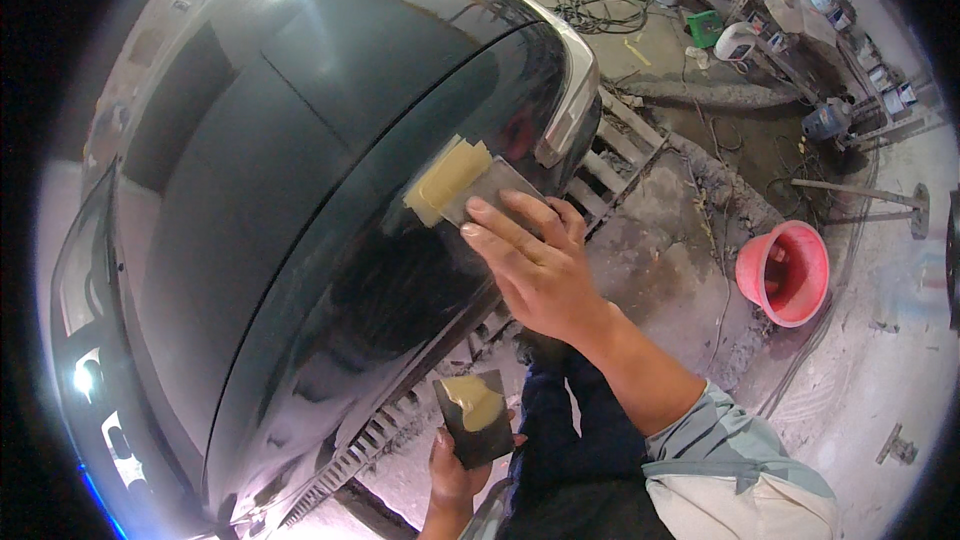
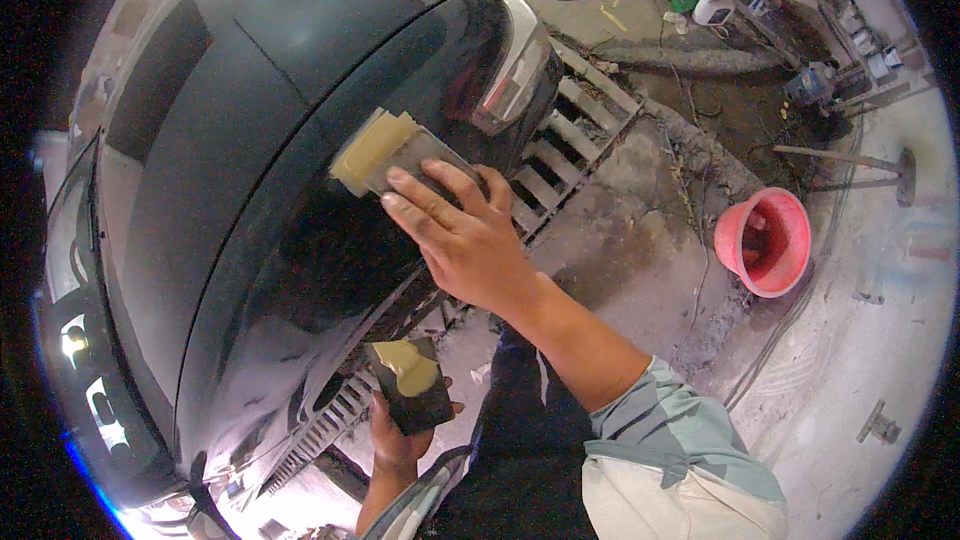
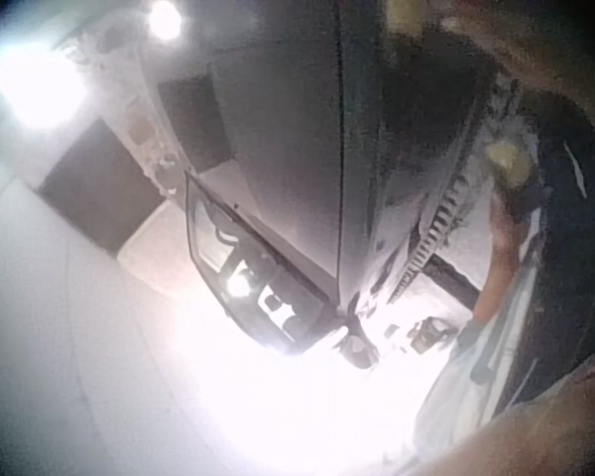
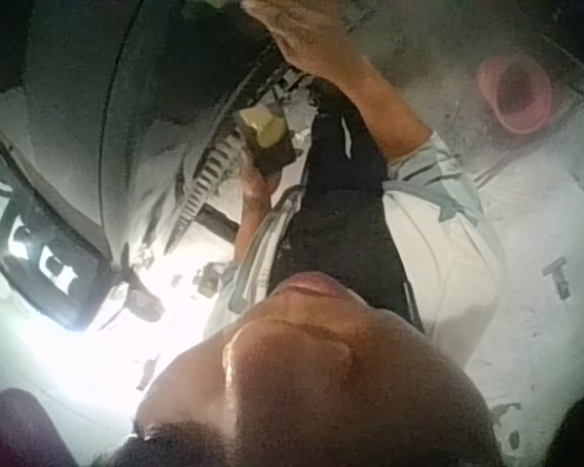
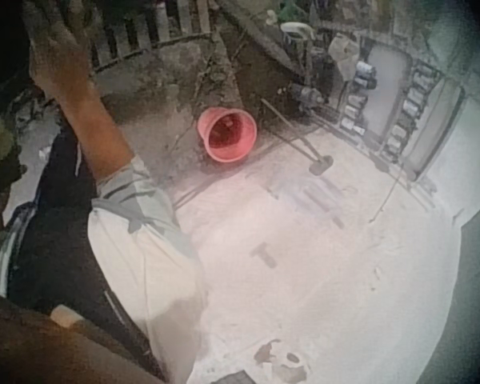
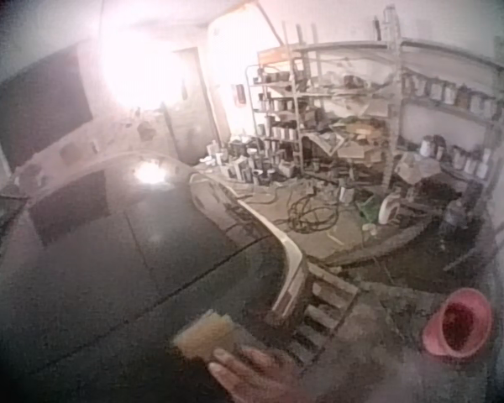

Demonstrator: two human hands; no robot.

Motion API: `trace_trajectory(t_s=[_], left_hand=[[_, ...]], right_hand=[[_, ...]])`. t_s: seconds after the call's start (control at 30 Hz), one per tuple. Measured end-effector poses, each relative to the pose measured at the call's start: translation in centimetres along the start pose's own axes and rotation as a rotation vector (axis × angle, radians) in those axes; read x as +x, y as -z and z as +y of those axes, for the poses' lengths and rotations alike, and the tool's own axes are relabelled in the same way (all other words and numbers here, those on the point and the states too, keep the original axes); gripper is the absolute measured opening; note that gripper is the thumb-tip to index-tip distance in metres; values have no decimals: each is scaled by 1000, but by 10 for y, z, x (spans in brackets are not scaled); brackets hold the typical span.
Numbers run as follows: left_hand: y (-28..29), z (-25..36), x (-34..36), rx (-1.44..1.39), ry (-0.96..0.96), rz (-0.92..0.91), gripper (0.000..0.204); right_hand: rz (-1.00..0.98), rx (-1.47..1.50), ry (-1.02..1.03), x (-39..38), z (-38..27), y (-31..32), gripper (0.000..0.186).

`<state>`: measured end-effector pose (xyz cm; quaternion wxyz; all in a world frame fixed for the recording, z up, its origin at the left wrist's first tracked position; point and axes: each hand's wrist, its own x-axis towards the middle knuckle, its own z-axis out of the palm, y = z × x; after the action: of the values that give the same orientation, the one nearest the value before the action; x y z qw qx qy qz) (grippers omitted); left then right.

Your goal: The person applies a yellowish body filler to the hood and door of a black car using a spreader. They then walk around the vehicle, briefly touch the door frame, and later rub two sanding blocks together outside the garage.

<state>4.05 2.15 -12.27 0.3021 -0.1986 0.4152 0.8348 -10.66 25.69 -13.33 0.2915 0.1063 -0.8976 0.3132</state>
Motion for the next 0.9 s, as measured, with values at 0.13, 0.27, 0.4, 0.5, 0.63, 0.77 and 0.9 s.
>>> trace_trajectory(t_s=[0.13, 0.27, 0.4, 0.5, 0.63, 0.77, 0.9], left_hand=[[-2, 1, -3, -13, 7, 13, 82], [0, 2, -4, -19, 8, 0, 82], [6, -2, -5, -16, 18, 0, 83], [6, -3, -6, -11, 30, 15, 85], [12, -6, -6, -35, 40, 18, 85], [11, -5, -6, -29, 37, 7, 85], [6, -4, -7, -22, 37, -1, 86]], right_hand=[[-37, -75, 82, 22, -12, 4, 42], [-43, -99, 102, 27, -16, -2, 39], [-55, -95, 100, 11, -8, -18, 40], [-53, -66, 92, -8, -2, -24, 40], [-51, -73, 65, -10, -8, -11, 39], [-80, -113, 62, 20, -19, 11, 39], [-112, -97, 84, 40, -23, 18, 39]])
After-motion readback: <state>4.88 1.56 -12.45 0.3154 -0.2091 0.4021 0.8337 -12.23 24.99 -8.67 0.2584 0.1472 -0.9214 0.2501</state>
